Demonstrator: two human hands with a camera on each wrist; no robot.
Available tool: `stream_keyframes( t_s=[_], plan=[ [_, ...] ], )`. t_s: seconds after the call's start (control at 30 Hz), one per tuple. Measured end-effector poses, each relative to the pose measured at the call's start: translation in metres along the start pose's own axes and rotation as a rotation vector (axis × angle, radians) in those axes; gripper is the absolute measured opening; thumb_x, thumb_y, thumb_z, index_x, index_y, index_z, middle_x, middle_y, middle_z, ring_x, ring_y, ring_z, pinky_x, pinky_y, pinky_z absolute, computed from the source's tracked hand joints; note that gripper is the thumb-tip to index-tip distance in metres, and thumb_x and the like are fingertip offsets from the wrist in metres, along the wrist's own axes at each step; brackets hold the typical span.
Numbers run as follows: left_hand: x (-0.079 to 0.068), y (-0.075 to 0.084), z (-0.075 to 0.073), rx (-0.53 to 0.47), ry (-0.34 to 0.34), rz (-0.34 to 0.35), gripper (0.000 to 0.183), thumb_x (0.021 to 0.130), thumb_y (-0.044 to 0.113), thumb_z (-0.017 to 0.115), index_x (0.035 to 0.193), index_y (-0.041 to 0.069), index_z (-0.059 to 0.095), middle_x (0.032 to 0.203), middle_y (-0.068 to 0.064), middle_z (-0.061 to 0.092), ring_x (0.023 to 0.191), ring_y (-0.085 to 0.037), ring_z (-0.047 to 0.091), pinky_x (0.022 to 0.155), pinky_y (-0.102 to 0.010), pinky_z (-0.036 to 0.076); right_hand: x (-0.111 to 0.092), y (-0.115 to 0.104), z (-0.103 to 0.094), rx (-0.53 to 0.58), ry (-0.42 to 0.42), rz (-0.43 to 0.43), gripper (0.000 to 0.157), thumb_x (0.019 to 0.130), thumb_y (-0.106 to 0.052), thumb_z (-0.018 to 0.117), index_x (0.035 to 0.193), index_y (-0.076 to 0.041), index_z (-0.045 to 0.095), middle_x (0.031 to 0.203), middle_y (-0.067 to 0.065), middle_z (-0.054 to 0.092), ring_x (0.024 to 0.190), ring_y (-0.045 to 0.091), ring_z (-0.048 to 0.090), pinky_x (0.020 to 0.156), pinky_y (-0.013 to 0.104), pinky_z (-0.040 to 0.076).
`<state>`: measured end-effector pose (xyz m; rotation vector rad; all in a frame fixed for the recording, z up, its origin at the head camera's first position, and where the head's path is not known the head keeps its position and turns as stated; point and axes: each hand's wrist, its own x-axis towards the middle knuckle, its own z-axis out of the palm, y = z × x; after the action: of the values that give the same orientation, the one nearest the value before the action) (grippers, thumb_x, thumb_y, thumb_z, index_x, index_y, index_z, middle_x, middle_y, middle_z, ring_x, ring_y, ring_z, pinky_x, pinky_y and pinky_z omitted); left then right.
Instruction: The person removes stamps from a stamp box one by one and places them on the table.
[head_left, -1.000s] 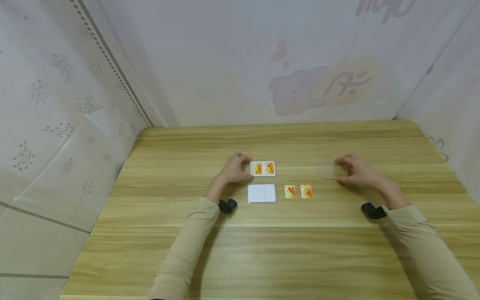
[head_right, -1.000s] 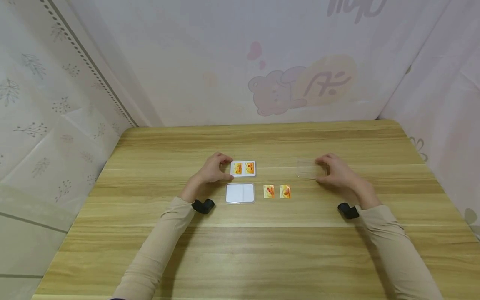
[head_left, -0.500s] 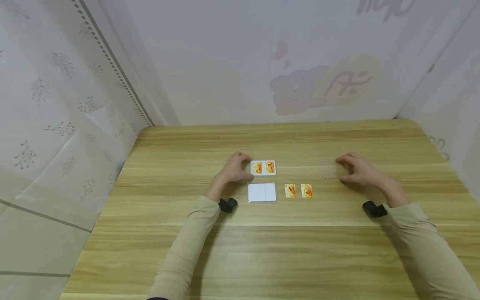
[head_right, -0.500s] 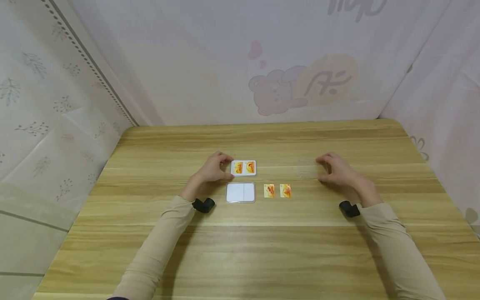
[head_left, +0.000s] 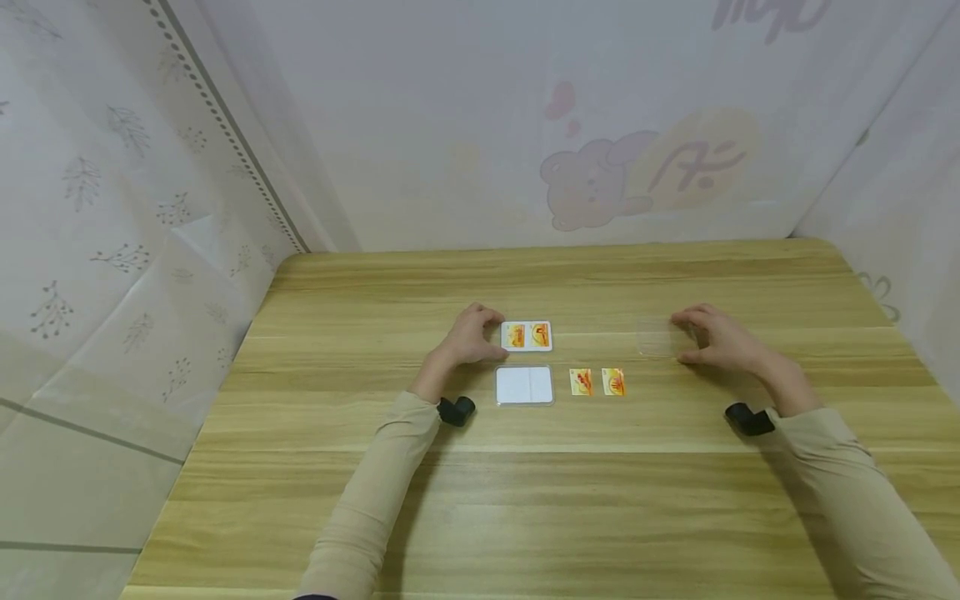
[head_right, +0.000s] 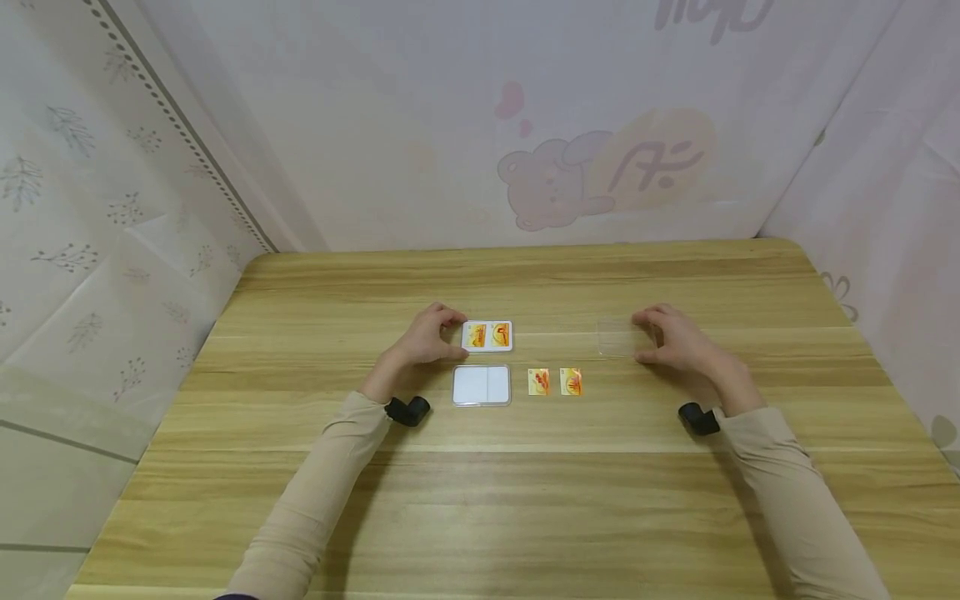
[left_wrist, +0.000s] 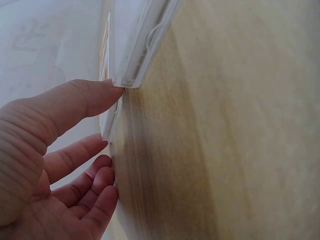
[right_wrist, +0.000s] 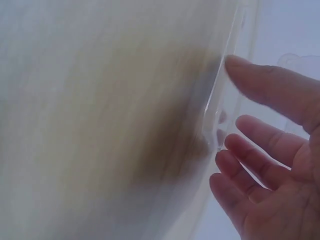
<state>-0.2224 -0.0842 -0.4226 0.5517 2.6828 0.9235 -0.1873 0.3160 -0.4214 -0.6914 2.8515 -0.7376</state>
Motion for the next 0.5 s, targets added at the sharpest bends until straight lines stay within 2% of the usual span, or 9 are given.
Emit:
stream_keyframes(
  t_s=[0.13, 0.3, 0.5],
  plan=[
    [0.000, 0.000, 0.000, 0.003, 0.000, -0.004, 0.056, 0.072, 0.013, 0.078, 0.122, -0.002, 0.057, 0.117, -0.017, 0.050, 0.113, -0.030, 0.045, 0.100, -0.040, 0.036, 0.001, -0.006, 0.001, 0.010, 0.067, -0.036, 0.056, 0.076, -0.010, 0.076, 0.122, 0.012, 0.051, 0.120, 0.032, 0.048, 0.111, 0.047, 0.044, 0.091, 0.060, 0.034],
    [0.000, -0.001, 0.001, 0.002, 0.002, -0.003, 0.056, 0.072, 0.014, 0.079, 0.121, -0.001, 0.058, 0.117, -0.016, 0.050, 0.113, -0.029, 0.045, 0.099, -0.039, 0.036, 0.006, -0.012, 0.006, -0.002, 0.166, -0.125, 0.048, 0.076, -0.004, 0.075, 0.117, 0.011, 0.055, 0.112, 0.027, 0.055, 0.102, 0.042, 0.051, 0.083, 0.056, 0.041],
    [0.001, -0.002, 0.001, -0.003, 0.004, 0.002, 0.055, 0.072, 0.013, 0.078, 0.121, -0.001, 0.058, 0.117, -0.016, 0.051, 0.112, -0.030, 0.045, 0.098, -0.040, 0.037, 0.014, -0.022, 0.009, 0.017, 0.212, -0.149, 0.041, 0.078, -0.002, 0.072, 0.114, 0.009, 0.058, 0.107, 0.022, 0.059, 0.097, 0.038, 0.055, 0.079, 0.053, 0.045]
  ],
)
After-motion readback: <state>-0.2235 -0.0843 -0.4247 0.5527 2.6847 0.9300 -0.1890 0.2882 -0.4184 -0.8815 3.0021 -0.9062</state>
